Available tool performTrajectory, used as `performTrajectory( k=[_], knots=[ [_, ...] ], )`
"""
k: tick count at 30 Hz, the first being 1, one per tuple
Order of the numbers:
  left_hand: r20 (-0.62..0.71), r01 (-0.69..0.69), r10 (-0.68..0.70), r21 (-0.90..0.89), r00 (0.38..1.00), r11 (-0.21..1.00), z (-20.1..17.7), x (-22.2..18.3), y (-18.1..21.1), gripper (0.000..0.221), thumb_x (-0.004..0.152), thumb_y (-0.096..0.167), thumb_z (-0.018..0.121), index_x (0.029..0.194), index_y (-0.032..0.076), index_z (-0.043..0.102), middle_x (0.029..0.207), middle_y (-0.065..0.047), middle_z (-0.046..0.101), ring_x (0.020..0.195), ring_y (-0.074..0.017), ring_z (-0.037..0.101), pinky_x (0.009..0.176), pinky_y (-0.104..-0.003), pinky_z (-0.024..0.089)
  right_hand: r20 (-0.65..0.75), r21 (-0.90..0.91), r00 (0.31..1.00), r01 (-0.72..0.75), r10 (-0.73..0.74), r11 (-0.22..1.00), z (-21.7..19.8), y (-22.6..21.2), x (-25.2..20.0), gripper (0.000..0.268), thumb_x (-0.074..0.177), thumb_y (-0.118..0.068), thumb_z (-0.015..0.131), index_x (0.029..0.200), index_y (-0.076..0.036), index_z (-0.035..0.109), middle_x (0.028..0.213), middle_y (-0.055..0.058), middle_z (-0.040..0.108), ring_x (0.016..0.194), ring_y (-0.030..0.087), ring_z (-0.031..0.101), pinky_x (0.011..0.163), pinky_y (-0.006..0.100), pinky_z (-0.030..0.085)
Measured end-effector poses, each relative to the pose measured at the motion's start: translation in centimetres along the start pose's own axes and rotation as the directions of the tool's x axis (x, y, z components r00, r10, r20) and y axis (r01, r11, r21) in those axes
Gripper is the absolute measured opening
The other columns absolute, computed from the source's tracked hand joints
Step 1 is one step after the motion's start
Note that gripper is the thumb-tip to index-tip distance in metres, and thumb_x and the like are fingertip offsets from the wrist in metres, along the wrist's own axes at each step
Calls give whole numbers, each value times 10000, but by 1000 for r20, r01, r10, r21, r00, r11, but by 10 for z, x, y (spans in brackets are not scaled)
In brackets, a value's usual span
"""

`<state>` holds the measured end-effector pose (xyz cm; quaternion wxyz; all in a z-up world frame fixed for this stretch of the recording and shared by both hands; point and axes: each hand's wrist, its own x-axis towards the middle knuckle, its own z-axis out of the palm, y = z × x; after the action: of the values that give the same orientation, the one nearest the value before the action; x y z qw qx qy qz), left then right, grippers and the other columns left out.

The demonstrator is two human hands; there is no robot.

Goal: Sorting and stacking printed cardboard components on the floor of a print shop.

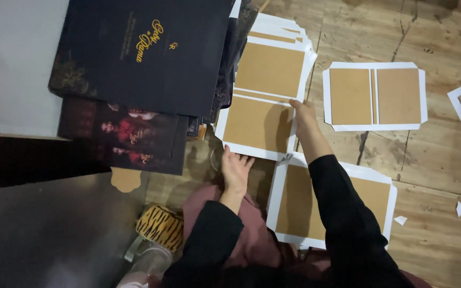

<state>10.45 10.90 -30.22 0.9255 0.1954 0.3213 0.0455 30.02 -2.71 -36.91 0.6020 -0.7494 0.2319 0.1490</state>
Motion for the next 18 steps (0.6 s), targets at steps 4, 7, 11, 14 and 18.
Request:
performTrajectory(
  k=[4, 7, 11, 14, 18],
  knots=[
    [-41, -41, 41, 3, 998, 999, 14, -10, 8, 798, 803, 601, 451, 1423, 199, 149, 1268, -43, 200, 1186, -220, 217, 1066, -500, 80, 47, 28, 999, -27, 26, 999, 0, -22, -17, 437, 719, -338, 754, 960, -30, 561, 894, 165, 558, 888, 343, 585, 726, 511, 448],
    [-79, -94, 94, 1, 992, 996, 15, -14, 10, 826, 798, 538, 517, 1422, 155, 134, 1226, -59, 157, 1186, -271, 153, 1062, -510, 110, 118, -6, 989, -86, 86, 996, 8, -16, -14, 648, 697, -381, 790, 1167, -38, 504, 1035, 195, 559, 1033, 369, 545, 820, 595, 352],
    [-92, -142, 139, -24, 986, 990, 8, -9, 5, 776, 802, 473, 565, 1382, 173, 148, 1289, -66, 90, 1281, -398, 104, 1050, -546, 151, 133, 156, 989, -92, 72, 983, -1, -3, -19, 649, 716, -231, 798, 1208, 32, 466, 1045, 223, 570, 1008, 371, 568, 795, 535, 441],
    [-77, -129, 126, -40, 989, 991, -14, 7, -7, 630, 818, 423, 564, 1307, 202, 237, 1167, -46, 204, 1147, -406, 327, 971, -473, 379, 139, 139, 988, -80, 61, 987, -5, -9, -25, 584, 771, -275, 748, 1217, -17, 473, 1079, 215, 563, 1048, 360, 548, 841, 545, 428],
    [-65, -74, 67, -106, 996, 992, 16, -16, 9, 539, 773, 423, 601, 1109, 148, 282, 1035, -63, 226, 921, -286, 448, 765, -375, 520, 184, 67, 982, -65, 52, 996, -4, -35, -59, 698, 783, -341, 723, 1263, 40, 389, 1158, 278, 505, 1110, 425, 480, 882, 606, 362]
  ],
)
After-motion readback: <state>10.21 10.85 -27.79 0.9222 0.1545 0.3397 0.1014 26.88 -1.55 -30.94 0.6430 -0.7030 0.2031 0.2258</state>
